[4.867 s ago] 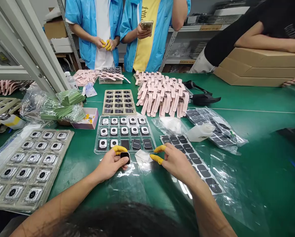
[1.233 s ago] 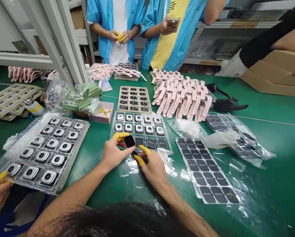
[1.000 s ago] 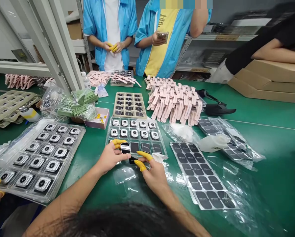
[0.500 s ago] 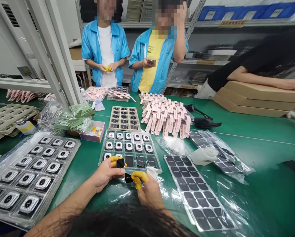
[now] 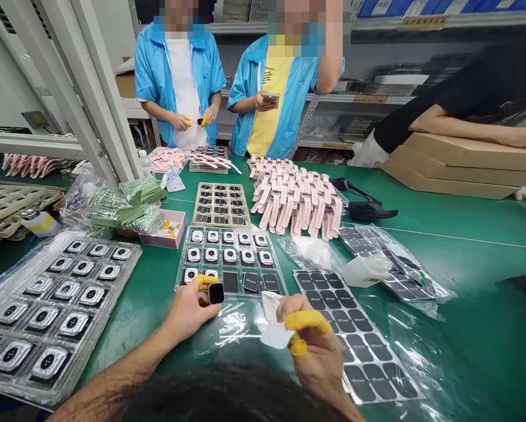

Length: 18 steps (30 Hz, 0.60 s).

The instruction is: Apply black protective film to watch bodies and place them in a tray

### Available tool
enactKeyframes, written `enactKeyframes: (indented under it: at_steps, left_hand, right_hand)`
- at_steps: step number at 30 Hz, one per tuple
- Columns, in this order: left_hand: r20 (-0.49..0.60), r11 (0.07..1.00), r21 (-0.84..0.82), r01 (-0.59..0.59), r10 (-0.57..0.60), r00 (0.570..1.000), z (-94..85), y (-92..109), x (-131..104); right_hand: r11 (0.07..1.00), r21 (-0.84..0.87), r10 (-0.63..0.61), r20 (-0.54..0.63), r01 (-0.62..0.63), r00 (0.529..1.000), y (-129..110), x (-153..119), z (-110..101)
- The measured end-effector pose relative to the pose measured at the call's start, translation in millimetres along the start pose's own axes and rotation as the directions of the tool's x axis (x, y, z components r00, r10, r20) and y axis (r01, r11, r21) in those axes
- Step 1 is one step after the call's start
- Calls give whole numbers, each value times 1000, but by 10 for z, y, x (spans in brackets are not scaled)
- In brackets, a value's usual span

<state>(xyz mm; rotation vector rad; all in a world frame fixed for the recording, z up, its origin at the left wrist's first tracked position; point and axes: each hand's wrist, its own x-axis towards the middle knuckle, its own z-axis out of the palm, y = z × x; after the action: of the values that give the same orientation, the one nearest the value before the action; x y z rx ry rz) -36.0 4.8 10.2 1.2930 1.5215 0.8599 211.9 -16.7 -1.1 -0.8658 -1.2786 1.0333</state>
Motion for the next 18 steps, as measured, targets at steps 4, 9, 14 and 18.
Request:
enactKeyframes:
  at_steps: [4,9,14,18]
  left_hand:
    - [-4,931,328,-157,167,986,5,-62,-28]
    - [-86,813,406,-416,488,869,62,-80,-112]
    - [25,979,23,-201,201,979,296,-42,-139]
    - [119,990,-135,-32,49,992,388,-35,-84]
  right_hand:
    - [974,95,206,21,-207,978,-74,88,23]
    - [894,167,412,60,-416,909,30,107,149]
    - [813,222,544,41,-539,838,121,98,272]
    - [852,145,513,-30,-504,858,213,107,302]
